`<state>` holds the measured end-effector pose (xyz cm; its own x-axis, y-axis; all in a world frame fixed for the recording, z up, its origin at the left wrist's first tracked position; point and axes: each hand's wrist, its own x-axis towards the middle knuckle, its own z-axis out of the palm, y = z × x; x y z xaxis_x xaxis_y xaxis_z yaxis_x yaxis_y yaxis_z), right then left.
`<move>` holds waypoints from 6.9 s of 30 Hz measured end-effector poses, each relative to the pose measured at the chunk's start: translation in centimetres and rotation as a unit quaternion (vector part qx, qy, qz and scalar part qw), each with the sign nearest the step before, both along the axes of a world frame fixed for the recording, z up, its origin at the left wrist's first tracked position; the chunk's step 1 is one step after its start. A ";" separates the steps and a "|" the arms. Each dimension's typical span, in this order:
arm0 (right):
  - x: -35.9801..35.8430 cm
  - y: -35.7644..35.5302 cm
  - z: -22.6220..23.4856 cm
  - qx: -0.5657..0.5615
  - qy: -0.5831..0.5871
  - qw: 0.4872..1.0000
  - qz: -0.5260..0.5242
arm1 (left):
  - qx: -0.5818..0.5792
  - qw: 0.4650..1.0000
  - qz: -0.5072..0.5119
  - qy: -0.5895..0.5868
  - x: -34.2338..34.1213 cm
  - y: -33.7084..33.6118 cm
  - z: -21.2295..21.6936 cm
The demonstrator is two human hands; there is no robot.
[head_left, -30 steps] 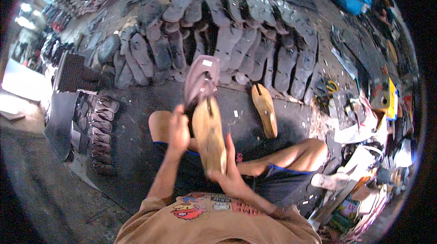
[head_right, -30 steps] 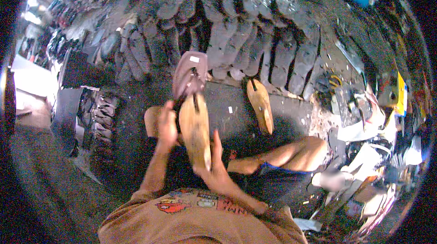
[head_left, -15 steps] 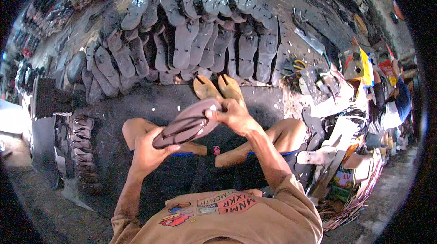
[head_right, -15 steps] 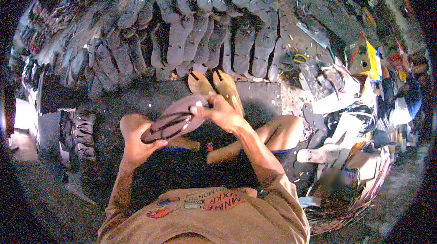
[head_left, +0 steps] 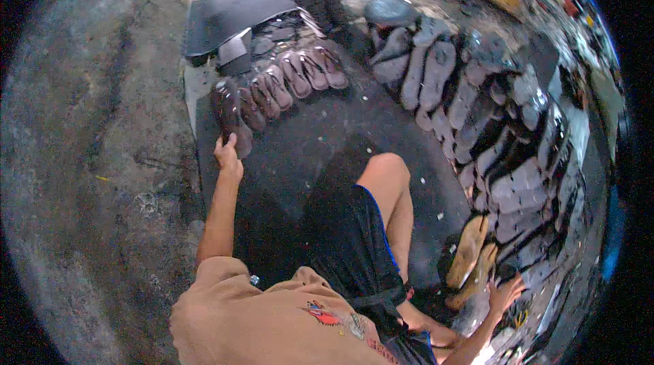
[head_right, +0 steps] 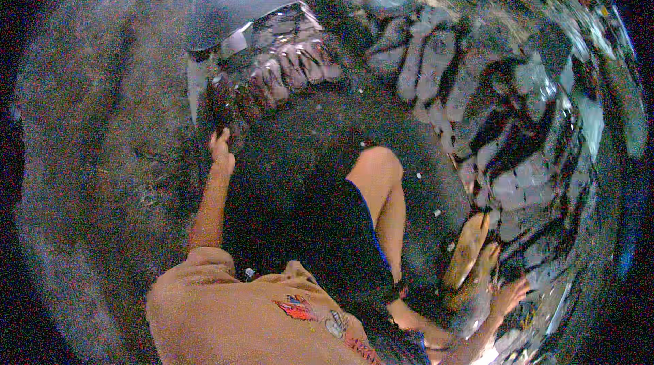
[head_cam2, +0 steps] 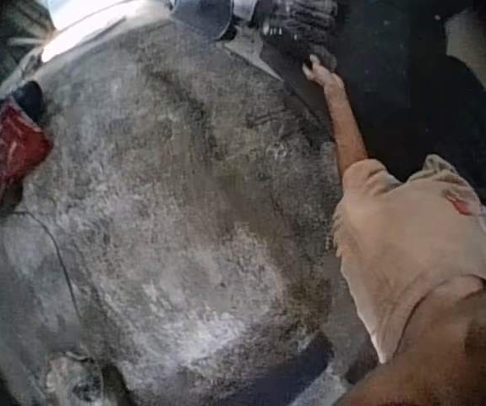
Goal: The person applies adhesive to flip-flop soles and presses the straps onto the soles, repeating the process for multiple pairs. The person handles flip-flop soles and straps, using a small container of adhesive and a wooden block to press the parts together.
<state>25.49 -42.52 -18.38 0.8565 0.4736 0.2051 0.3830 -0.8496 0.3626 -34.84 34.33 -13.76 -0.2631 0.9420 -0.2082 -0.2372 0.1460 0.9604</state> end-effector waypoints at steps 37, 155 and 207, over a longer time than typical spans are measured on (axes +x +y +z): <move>-25.2 19.0 24.2 0.636 0.220 0.708 0.212 | 0.494 0.580 -0.648 -0.021 31.6 -37.3 21.3; -28.9 22.0 21.7 0.755 0.521 0.382 0.114 | -0.386 0.472 -0.738 -0.289 29.3 -37.0 6.4; -7.6 10.0 15.4 0.371 0.347 0.846 -0.163 | 0.158 0.638 -0.714 0.242 27.2 -26.7 10.8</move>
